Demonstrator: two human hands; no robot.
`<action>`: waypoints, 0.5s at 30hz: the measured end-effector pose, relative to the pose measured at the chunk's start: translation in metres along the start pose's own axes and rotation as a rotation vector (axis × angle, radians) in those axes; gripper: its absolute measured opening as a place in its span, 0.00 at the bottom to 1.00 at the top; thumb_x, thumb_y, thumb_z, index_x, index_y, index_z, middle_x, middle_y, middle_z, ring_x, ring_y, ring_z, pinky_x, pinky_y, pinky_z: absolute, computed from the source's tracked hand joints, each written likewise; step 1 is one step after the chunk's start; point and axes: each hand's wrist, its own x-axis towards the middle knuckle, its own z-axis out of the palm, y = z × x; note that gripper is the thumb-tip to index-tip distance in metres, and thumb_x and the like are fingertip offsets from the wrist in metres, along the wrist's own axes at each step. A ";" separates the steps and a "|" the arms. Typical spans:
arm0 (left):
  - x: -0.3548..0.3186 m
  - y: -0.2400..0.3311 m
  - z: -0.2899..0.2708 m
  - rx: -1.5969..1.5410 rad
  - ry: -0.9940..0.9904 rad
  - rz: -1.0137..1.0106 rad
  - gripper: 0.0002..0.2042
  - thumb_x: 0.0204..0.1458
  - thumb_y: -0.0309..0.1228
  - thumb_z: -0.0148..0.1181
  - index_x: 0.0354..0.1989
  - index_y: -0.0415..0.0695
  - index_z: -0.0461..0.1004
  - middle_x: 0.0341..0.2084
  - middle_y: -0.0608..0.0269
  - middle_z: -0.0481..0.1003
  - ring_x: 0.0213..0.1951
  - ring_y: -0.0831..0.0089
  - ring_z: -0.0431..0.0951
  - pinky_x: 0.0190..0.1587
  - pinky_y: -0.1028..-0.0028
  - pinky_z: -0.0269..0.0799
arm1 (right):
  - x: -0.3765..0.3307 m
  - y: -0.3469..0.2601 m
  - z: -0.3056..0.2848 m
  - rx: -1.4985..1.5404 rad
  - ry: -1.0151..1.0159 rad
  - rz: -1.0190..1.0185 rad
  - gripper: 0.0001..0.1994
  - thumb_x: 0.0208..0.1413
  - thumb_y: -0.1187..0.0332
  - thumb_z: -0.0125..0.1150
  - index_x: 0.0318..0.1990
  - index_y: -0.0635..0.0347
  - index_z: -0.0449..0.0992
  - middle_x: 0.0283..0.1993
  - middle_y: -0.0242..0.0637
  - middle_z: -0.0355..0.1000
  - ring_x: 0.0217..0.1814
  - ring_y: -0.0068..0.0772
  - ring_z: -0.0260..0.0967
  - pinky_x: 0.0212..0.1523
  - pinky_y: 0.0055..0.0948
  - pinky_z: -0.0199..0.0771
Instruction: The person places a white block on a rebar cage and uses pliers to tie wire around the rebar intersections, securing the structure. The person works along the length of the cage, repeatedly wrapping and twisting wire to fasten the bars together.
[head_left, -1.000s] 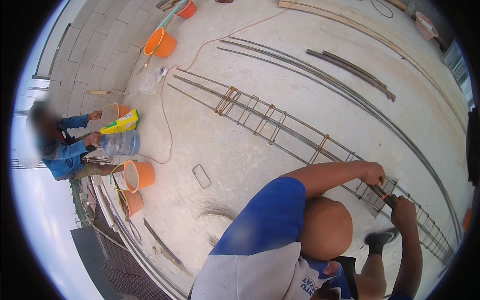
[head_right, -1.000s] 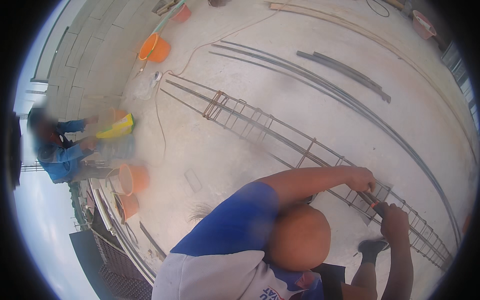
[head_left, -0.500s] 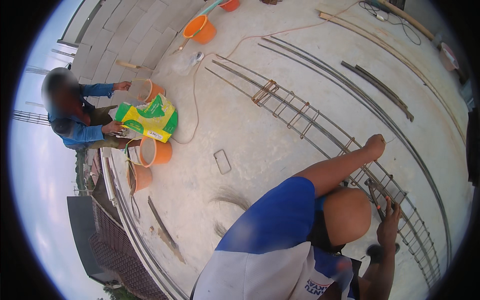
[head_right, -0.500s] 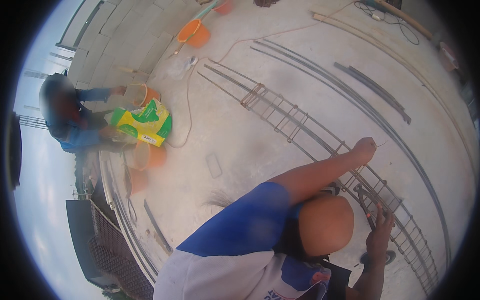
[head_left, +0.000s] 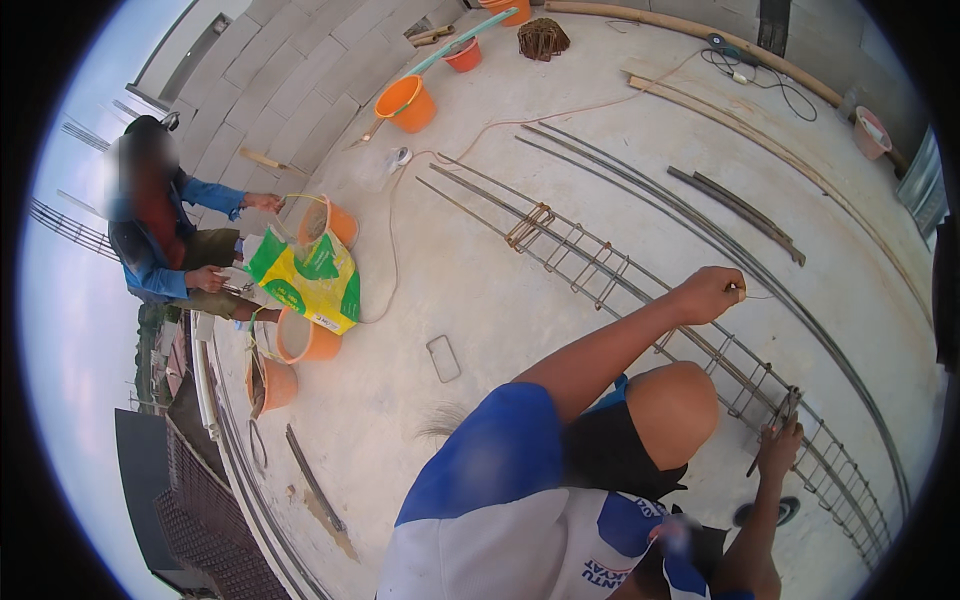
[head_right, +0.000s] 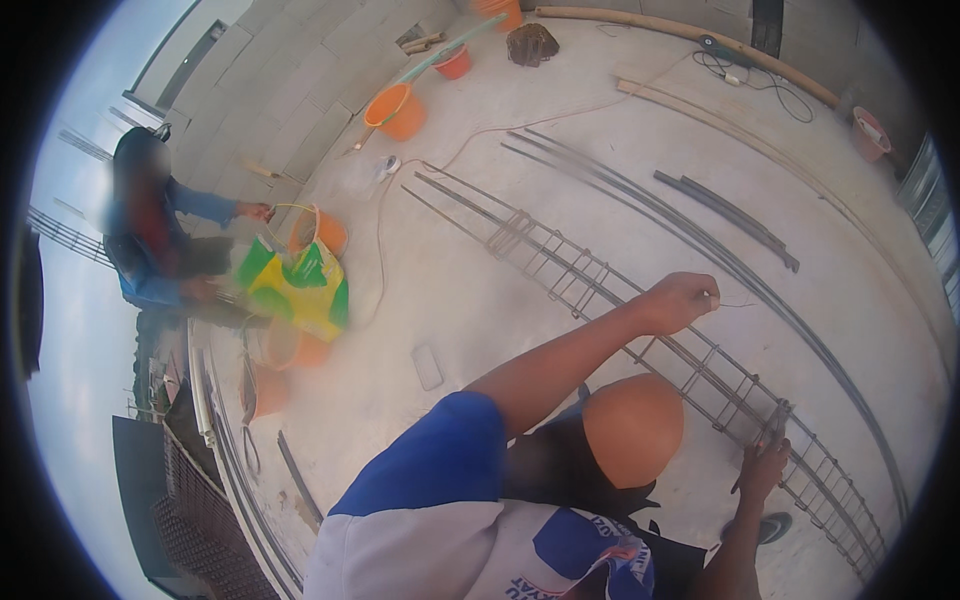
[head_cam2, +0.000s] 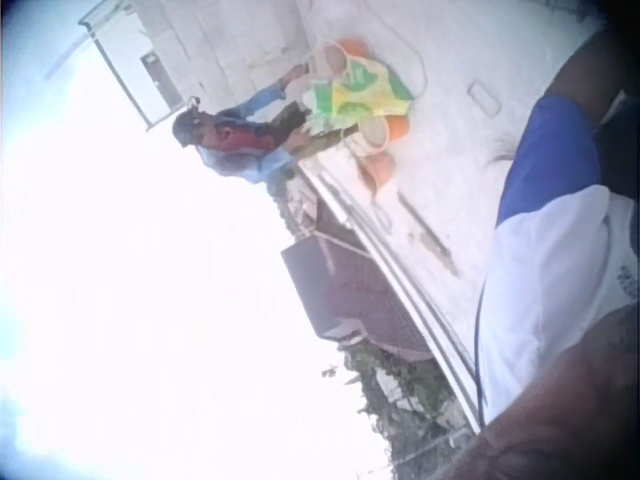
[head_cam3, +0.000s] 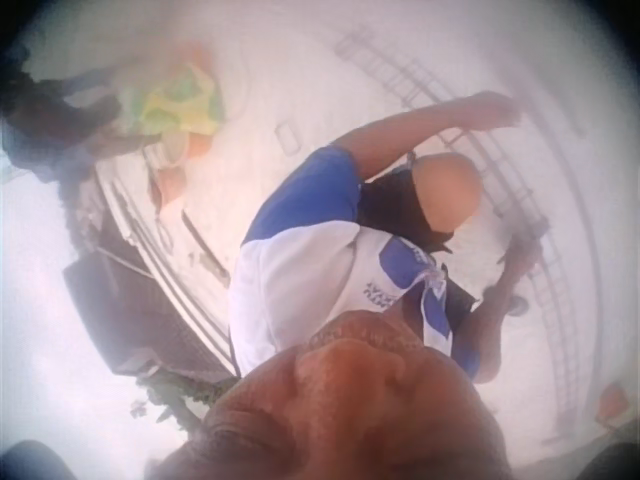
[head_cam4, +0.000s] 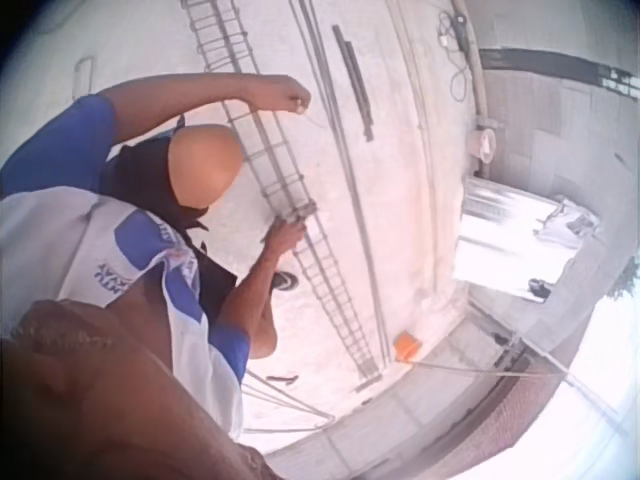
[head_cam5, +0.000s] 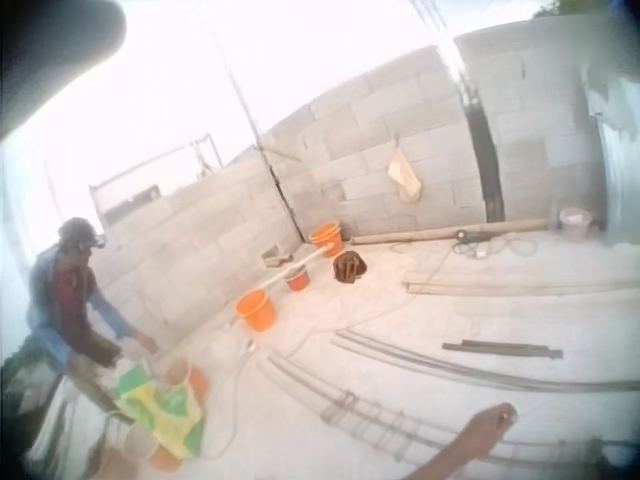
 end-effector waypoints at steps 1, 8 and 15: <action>-0.003 0.026 -0.006 0.068 -0.085 0.058 0.12 0.53 0.35 0.53 0.37 0.39 0.75 0.30 0.48 0.76 0.35 0.54 0.76 0.42 0.62 0.69 | 0.002 -0.028 -0.036 0.201 0.098 -0.140 0.32 0.55 0.64 0.60 0.66 0.55 0.55 0.62 0.55 0.58 0.61 0.52 0.62 0.53 0.46 0.69; -0.017 0.122 0.007 0.231 -0.333 0.307 0.11 0.53 0.36 0.55 0.36 0.42 0.77 0.30 0.49 0.77 0.38 0.52 0.77 0.42 0.60 0.70 | -0.014 -0.127 -0.189 0.585 -0.136 -0.340 0.17 0.56 0.71 0.58 0.53 0.61 0.69 0.54 0.45 0.68 0.52 0.45 0.69 0.44 0.37 0.70; -0.014 0.135 0.003 0.274 -0.301 0.275 0.11 0.55 0.35 0.56 0.37 0.40 0.77 0.22 0.54 0.74 0.27 0.65 0.74 0.33 0.66 0.69 | -0.033 -0.157 -0.247 0.258 0.651 -0.539 0.13 0.53 0.70 0.61 0.45 0.59 0.70 0.42 0.44 0.68 0.43 0.48 0.69 0.45 0.38 0.68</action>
